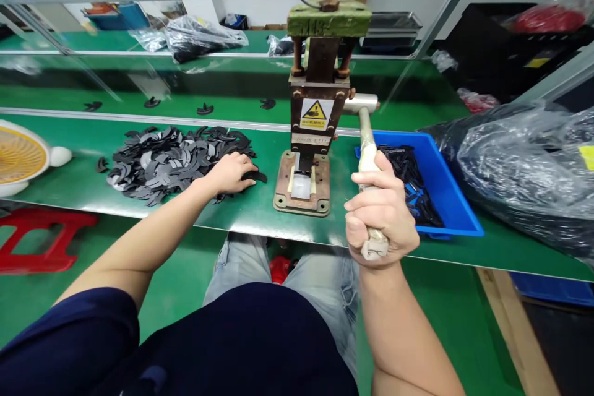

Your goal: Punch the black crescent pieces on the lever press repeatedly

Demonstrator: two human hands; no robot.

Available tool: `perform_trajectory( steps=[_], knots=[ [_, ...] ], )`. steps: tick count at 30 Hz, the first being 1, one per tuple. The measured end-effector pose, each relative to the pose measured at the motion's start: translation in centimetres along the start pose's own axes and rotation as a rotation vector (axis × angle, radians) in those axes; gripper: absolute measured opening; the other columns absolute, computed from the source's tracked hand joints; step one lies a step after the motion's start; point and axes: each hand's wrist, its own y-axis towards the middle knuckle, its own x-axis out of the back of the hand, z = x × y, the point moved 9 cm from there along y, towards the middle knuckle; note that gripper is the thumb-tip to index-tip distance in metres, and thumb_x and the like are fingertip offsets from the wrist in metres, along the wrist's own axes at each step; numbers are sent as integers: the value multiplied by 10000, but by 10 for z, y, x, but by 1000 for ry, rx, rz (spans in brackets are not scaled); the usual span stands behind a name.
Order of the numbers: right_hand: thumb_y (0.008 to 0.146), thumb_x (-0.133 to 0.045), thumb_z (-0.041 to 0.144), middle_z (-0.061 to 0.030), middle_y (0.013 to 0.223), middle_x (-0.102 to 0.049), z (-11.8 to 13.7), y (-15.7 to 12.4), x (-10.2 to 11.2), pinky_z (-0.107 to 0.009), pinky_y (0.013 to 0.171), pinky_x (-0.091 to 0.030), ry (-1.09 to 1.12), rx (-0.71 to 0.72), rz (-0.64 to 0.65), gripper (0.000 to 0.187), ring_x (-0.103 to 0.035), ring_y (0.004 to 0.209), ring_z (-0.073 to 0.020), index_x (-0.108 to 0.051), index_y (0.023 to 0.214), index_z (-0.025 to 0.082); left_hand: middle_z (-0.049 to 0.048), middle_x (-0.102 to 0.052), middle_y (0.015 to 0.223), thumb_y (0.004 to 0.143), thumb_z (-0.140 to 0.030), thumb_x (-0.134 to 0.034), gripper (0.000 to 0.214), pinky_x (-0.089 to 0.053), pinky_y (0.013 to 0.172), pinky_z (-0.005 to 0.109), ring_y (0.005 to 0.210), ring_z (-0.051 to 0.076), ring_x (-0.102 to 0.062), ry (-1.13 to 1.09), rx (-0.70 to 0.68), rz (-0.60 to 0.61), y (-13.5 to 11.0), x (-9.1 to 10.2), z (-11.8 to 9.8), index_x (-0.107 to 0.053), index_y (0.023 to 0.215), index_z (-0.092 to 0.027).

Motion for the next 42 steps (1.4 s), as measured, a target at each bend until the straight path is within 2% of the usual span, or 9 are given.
perform_trajectory(
  steps=[4,9,13,18,27,31,33,38,42],
  knots=[
    [870,-680,328,29,658,-648,2,-3,-2,-715,1102,-539,-14,21,-12,256,-747,915,-244,-593,650,229,114,-674,1258,972,-467,-659,379,-438,948,424,1162,315,-564,-2,-59,27,11,-5,-21,-770,1275,-268],
    [878,-674,338,36,673,-642,0,-6,0,-666,1131,-532,-24,-14,4,270,-737,950,-226,-575,653,226,139,-724,1074,1017,-484,-582,380,-451,908,430,1055,316,-615,-16,2,4,18,-4,-34,-772,1139,-179],
    [884,-660,335,35,701,-641,1,-10,0,-624,1113,-549,-42,-36,26,224,-726,974,-218,-605,690,238,127,-732,1159,1006,-506,-593,403,-453,969,431,1109,313,-615,-61,-22,-34,18,8,-33,-748,1216,-200],
    [881,-650,290,20,719,-647,2,-11,1,-605,1108,-555,-44,-56,35,184,-724,993,-228,-608,710,238,101,-709,1316,917,-416,-714,487,-458,1007,417,1214,315,-598,-66,-163,74,13,4,-34,-691,1378,-263],
    [852,-658,267,4,711,-647,2,-11,2,-642,1107,-556,-36,-56,28,161,-717,968,-252,-604,703,240,128,-697,1249,882,-364,-753,483,-524,919,335,1104,274,-690,-200,-85,208,21,-16,-44,-660,1322,-187],
    [850,-658,264,12,717,-650,2,-11,1,-658,1168,-513,-36,-46,39,155,-720,979,-245,-600,708,245,63,-725,972,934,-368,-691,186,-494,748,298,875,226,-692,-373,-56,191,19,-7,-43,-672,1022,-206],
    [846,-660,258,17,712,-645,3,-11,0,-668,1192,-489,-30,-46,38,149,-721,982,-243,-601,709,251,29,-701,834,972,-427,-650,224,-455,658,280,751,197,-661,-518,14,147,18,-1,-37,-614,924,-212],
    [859,-662,258,16,723,-647,2,-11,0,-658,1194,-482,-20,-42,28,155,-719,1001,-234,-603,717,237,-22,-617,627,1076,-569,-476,397,-412,502,234,480,125,-570,-1021,256,86,23,-4,-41,-488,894,-216],
    [847,-659,261,15,730,-659,2,-12,1,-665,1151,-508,-17,-40,37,136,-719,998,-243,-611,722,236,-23,-617,666,1068,-492,-573,341,-412,456,204,462,95,-563,-1352,251,84,42,-8,-67,-460,921,-206]
  ],
)
